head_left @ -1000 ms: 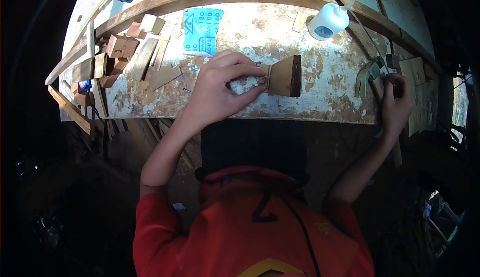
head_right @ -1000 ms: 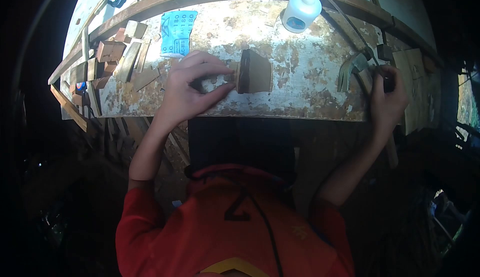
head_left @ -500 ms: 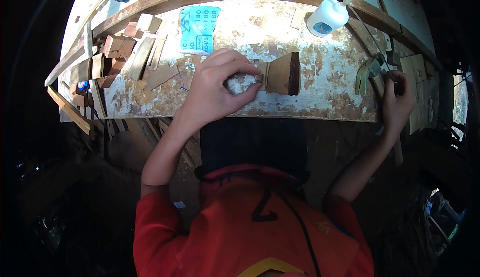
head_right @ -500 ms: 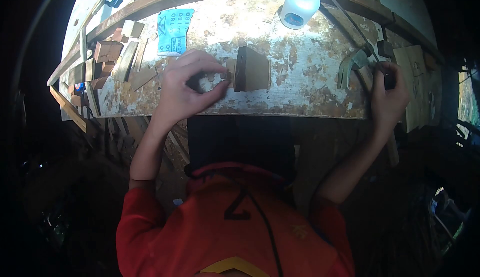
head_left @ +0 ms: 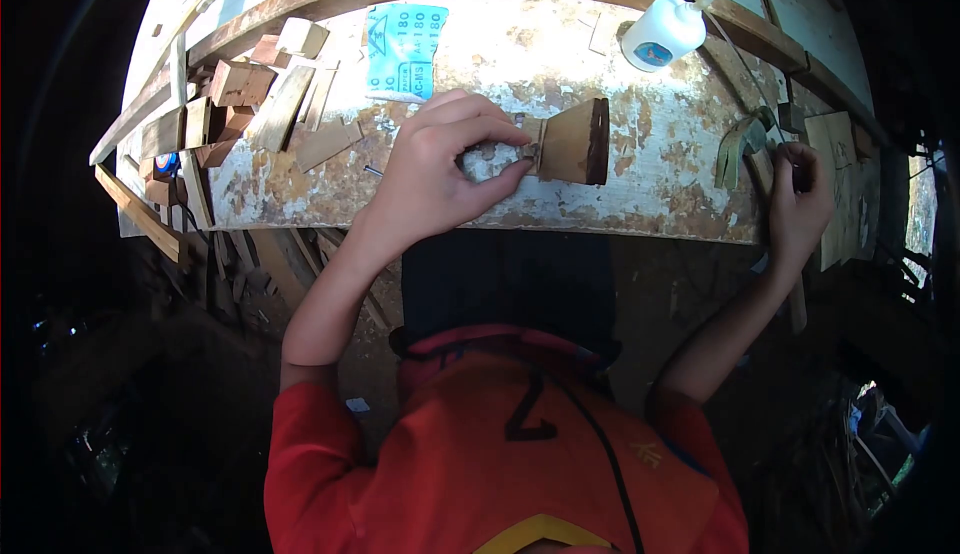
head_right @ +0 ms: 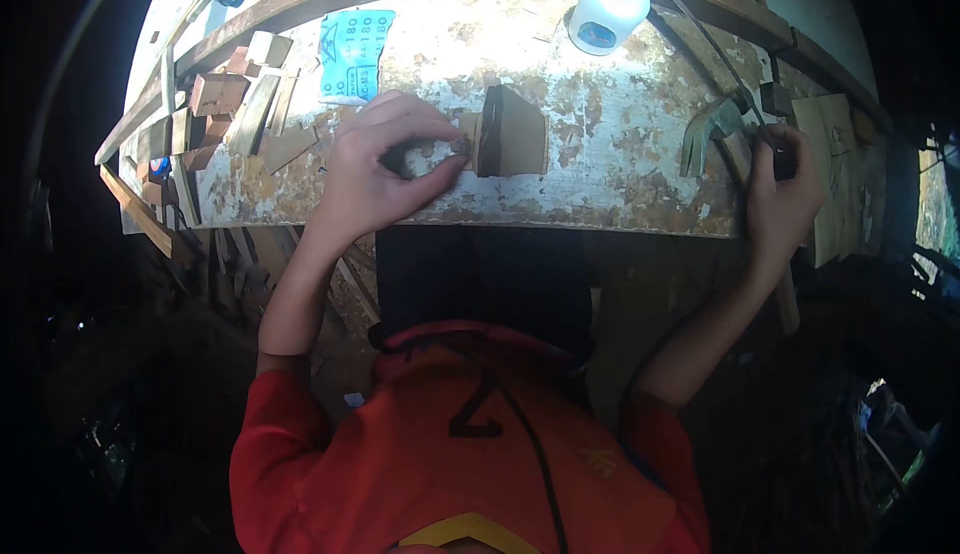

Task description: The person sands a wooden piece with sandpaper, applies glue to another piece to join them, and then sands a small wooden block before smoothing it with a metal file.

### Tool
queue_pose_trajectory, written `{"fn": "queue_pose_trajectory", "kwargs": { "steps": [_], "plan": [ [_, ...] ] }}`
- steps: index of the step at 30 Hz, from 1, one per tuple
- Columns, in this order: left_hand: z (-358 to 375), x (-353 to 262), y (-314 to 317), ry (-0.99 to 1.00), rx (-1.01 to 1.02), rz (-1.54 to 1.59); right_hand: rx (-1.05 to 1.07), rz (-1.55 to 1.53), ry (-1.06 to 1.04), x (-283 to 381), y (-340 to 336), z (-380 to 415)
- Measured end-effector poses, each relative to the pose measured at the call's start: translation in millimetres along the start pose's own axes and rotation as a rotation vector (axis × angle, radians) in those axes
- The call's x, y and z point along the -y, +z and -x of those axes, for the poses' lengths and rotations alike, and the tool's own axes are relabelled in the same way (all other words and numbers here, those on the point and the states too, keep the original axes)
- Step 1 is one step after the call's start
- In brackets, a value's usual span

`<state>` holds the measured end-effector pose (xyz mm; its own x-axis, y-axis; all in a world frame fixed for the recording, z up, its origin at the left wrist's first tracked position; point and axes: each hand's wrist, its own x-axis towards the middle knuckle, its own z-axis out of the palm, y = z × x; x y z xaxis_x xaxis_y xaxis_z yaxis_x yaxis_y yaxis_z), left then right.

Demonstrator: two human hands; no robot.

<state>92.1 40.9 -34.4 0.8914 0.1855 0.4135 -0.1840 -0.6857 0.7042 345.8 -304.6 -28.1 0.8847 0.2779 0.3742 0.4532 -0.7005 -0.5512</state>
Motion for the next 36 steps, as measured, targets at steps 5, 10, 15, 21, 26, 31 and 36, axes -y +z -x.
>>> {"fn": "queue_pose_trajectory", "kwargs": {
  "steps": [5, 10, 15, 21, 26, 31, 36],
  "plan": [
    [0, 0, -1, -0.003, 0.009, -0.005, -0.002, 0.010, 0.003, 1, 0, 0],
    [-2, 2, -2, 0.026, 0.009, 0.028, 0.001, 0.020, 0.022, 3, -1, 0],
    [0, -8, -7, 0.075, -0.184, 0.077, -0.005, 0.019, 0.006, 1, -1, 0],
    [14, -17, -19, 0.306, -0.241, -0.227, -0.003, 0.043, -0.006, 1, -2, -1],
    [26, -14, -38, 0.215, -0.175, -0.406, 0.004, 0.078, -0.078, 12, -6, 0],
    [33, -9, -49, 0.075, -0.174, -0.442, 0.055, 0.027, -0.136, 22, -9, -1],
    [53, -9, -72, -0.049, -0.269, -0.379, 0.033, -0.004, -0.123, 9, -8, -2]
  ]
}}
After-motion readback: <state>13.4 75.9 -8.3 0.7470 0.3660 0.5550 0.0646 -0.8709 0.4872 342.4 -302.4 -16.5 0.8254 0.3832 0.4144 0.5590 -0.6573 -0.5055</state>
